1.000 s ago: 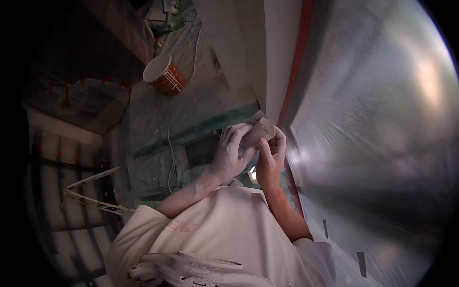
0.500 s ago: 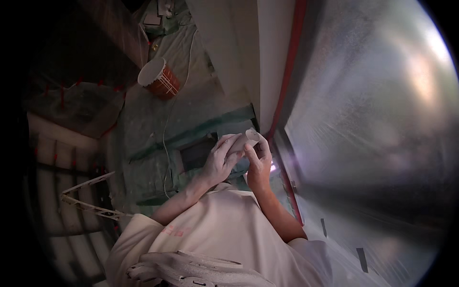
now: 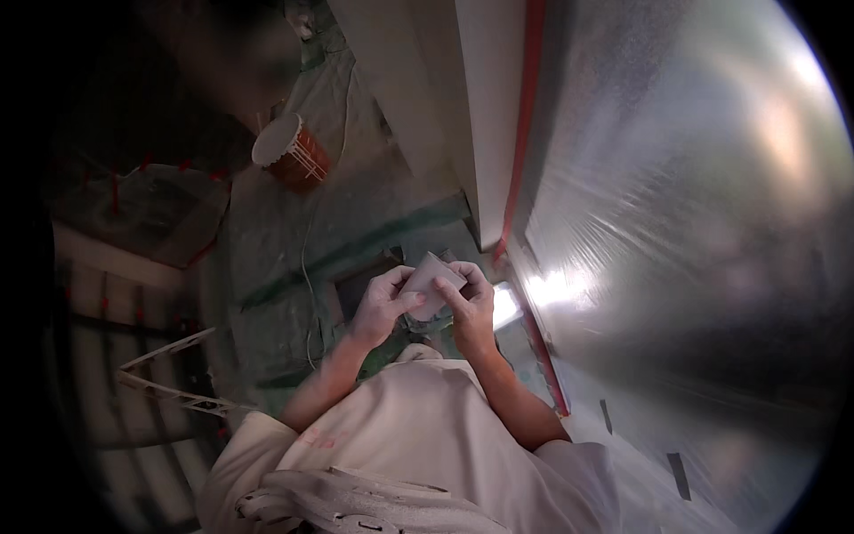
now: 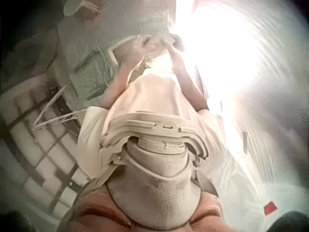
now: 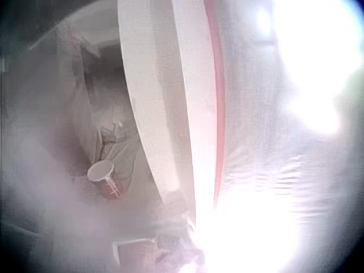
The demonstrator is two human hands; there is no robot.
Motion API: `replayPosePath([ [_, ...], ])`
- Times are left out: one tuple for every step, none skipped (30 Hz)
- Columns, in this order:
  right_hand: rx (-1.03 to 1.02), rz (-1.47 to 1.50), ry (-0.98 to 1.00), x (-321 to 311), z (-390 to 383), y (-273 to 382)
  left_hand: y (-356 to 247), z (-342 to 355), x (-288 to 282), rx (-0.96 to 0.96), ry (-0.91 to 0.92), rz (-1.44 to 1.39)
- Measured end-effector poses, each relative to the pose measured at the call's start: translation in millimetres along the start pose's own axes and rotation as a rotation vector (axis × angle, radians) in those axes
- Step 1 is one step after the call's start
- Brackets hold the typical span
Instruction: The person applies a strip of wallpaper to a ceiling corner using a smoothing tool. They then retrieve a new sheet of wallpaper, fold it, and apply it to the ceiling surface, smoothing it out with their hands.
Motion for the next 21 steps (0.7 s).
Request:
replayPosePath([
  [-0.029, -0.032, 0.018, 0, 3, 3, -1, 4, -2, 0.000, 0.003, -0.002],
  [-0.034, -0.060, 0.027, 2, 3, 4, 2, 4, -4, -0.022, -0.003, -0.008],
  [-0.029, -0.085, 0.016, 1, 5, 7, -2, 3, -1, -0.057, 0.010, -0.039],
  [-0.025, -0.101, 0.020, 2, 5, 10, -7, 2, 1, -0.080, 0.011, -0.065],
  [-0.044, -0.101, 0.026, 3, 5, 15, -4, 6, 1, 0.042, -0.037, -0.016],
  [-0.063, -0.100, 0.032, 4, 3, 16, -4, 3, 2, 0.055, -0.041, 0.012],
  [-0.098, -0.077, 0.028, 3, -1, 13, 2, 0, 2, 0.050, -0.046, -0.037],
  [-0.098, -0.084, 0.014, 3, -3, 13, 5, 2, 3, 0.057, -0.046, -0.084],
  [-0.089, -0.083, 0.010, 2, -4, 11, 7, 0, 5, 0.057, -0.074, -0.071],
  [-0.080, -0.082, 0.005, 0, -5, 9, 8, -1, 6, 0.057, -0.103, -0.071],
  [-0.107, -0.098, 0.028, 1, -2, 7, 9, 1, 4, 0.064, -0.129, -0.073],
  [-0.070, -0.120, 0.056, 2, 1, 6, 11, 3, 2, 0.071, -0.155, -0.076],
  [-0.034, -0.141, 0.084, 3, 4, 7, 10, 6, -1, 0.095, -0.177, -0.086],
  [0.005, -0.163, 0.111, 3, 4, 8, 9, 7, -3, 0.118, -0.199, -0.097],
  [0.017, -0.209, 0.177, 1, 4, 5, 7, 8, -6, 0.141, -0.222, -0.109],
  [0.021, -0.243, 0.187, 2, 4, 6, 6, 9, -9, 0.129, -0.200, -0.104],
  [0.029, -0.279, 0.199, 5, 2, 9, 5, 10, -12, 0.116, -0.181, -0.104],
  [0.037, -0.315, 0.212, 8, 1, 12, 5, 9, -14, 0.103, -0.162, -0.104],
  [0.009, -0.348, 0.236, 9, 0, 14, 4, 6, -14, 0.088, -0.117, -0.138],
  [0.017, -0.355, 0.260, 9, 0, 14, 1, 3, -12, 0.059, -0.080, -0.192],
  [0.026, -0.362, 0.285, 9, -1, 13, -3, -3, -9, 0.030, -0.042, -0.247],
])
Point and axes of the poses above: each hand's wrist, its own z-axis towards the middle knuckle, its own x-axis out of the palm, y = z × x, the point moved 2 cm from there along z, towards the middle knuckle, and after that the axes turned 12 degrees about -x, right-handed, at the moved point
